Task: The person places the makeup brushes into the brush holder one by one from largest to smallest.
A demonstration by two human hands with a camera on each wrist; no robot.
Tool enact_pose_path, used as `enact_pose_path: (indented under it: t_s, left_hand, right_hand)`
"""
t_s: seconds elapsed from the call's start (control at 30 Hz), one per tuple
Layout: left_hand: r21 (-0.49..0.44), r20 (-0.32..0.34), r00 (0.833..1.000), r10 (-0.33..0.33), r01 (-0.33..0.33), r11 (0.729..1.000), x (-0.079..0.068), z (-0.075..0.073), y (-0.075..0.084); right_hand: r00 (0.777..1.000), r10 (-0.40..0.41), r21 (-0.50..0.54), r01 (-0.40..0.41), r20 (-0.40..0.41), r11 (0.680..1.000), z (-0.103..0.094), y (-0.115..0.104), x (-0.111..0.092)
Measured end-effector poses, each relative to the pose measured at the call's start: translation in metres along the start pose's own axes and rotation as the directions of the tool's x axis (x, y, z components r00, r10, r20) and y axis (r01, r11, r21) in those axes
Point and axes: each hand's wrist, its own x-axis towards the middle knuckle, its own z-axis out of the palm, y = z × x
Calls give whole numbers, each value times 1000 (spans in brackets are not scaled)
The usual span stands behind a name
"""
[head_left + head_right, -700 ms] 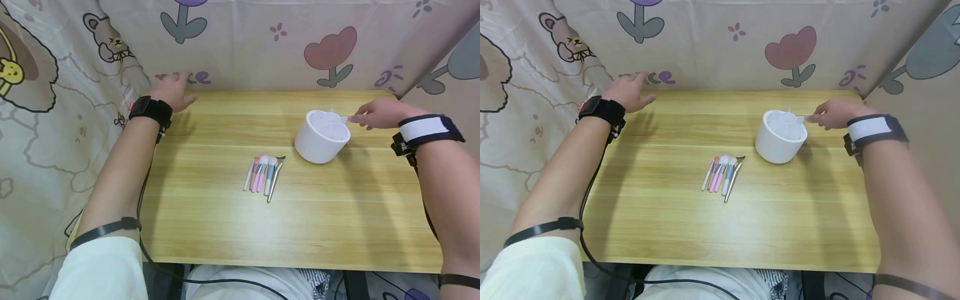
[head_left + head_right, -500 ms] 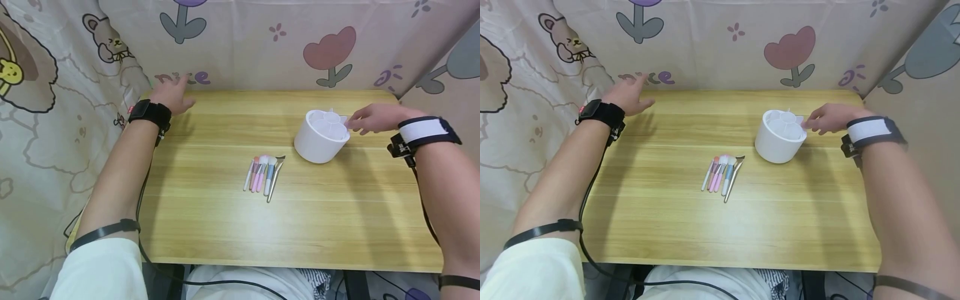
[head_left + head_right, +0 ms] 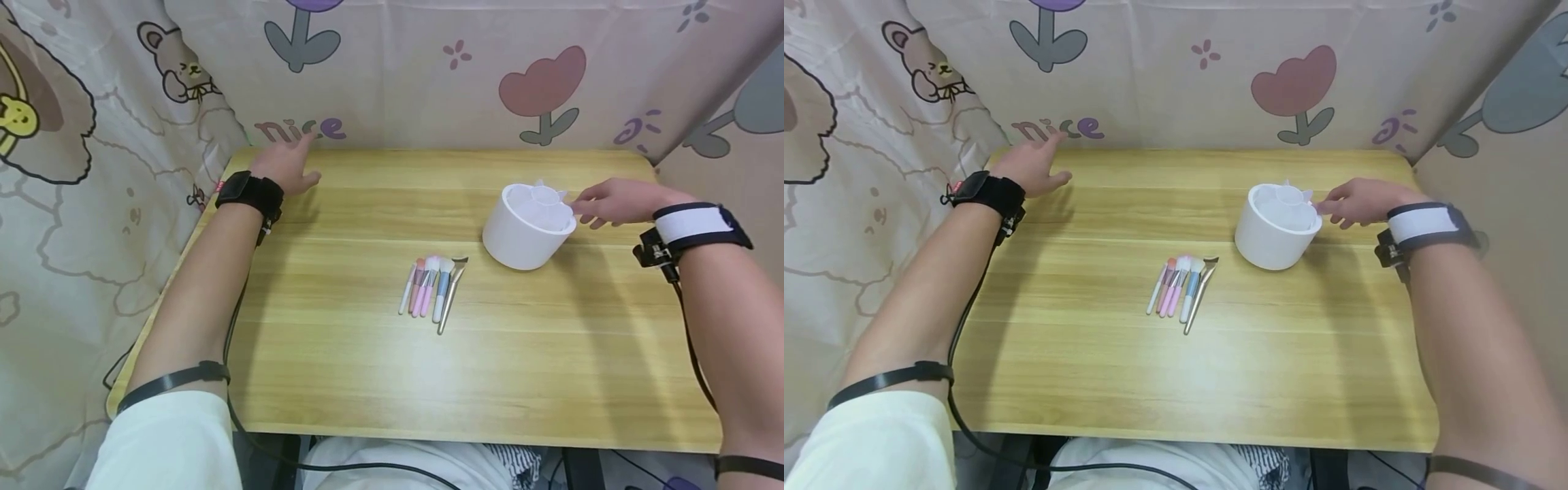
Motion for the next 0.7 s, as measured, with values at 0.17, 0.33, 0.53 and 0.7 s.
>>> enact_pose_path:
  t_s: [0.17, 0.33, 0.53, 0.7]
  left_hand:
    - [15, -9, 1000, 21, -21, 1000, 1, 4, 0]
    - [15, -10, 999, 32, -32, 999, 1, 6, 1]
    - [28, -7, 999, 36, -36, 999, 4, 10, 2]
    - [38, -4, 997, 75, -75, 996, 6, 15, 9]
  right_hand:
    - [995, 10, -44, -15, -97, 999, 2, 6, 2]
    - [993, -9, 39, 14, -121, 999, 3, 5, -2]
    - [994, -22, 113, 34, -106, 993, 7, 7, -2]
    - [994, -29, 146, 44, -103, 988, 10, 10, -3]
